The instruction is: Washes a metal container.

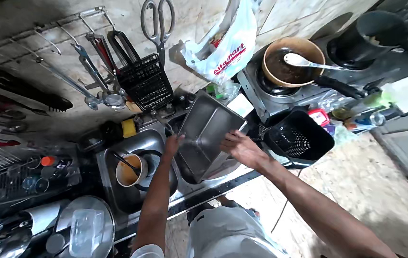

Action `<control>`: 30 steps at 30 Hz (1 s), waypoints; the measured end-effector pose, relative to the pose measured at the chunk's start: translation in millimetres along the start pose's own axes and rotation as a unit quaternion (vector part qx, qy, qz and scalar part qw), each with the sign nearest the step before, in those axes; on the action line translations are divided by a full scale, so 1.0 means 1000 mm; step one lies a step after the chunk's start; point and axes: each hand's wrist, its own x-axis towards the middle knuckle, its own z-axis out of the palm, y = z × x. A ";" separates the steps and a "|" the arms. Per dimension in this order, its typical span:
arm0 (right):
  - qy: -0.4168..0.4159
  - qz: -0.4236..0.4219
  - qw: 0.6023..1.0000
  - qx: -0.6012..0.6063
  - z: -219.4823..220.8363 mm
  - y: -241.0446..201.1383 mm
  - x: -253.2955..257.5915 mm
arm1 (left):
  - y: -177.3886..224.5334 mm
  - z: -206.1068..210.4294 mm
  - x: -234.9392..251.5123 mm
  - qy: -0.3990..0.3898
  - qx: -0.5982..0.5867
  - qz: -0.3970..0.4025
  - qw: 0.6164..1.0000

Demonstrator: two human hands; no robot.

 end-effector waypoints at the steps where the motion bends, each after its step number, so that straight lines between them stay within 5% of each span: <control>1: 0.005 -0.002 1.000 0.013 0.001 0.008 0.001 | 0.001 -0.001 -0.001 -0.003 0.002 0.002 1.000; 7: 0.051 -0.019 0.995 0.079 0.000 0.047 0.012 | 0.014 -0.006 -0.013 -0.057 -0.050 0.058 0.995; 10: 0.142 0.094 0.980 0.107 0.004 0.041 0.012 | 0.006 -0.004 -0.027 -0.050 -0.042 0.026 0.998; 12: 0.165 0.258 0.932 0.195 0.011 0.016 0.010 | -0.002 -0.002 -0.042 -0.044 -0.065 -0.009 0.997; 14: 0.158 0.399 0.836 0.342 0.025 -0.015 0.008 | -0.004 -0.005 -0.059 -0.034 -0.080 -0.037 0.996; 16: 0.116 0.467 0.758 0.441 0.036 -0.045 0.010 | -0.003 -0.005 -0.076 -0.023 -0.081 -0.050 0.995; 19: 0.031 0.472 0.781 0.408 0.033 -0.072 0.017 | 0.002 -0.003 -0.102 -0.015 -0.094 -0.074 0.993; 23: 0.030 0.479 0.801 0.359 0.023 -0.074 0.021 | 0.008 -0.002 -0.129 0.043 -0.139 -0.114 0.983; 30: 0.010 0.457 0.809 0.369 0.012 -0.060 0.018 | -0.001 0.012 -0.122 0.046 -0.386 -0.112 0.914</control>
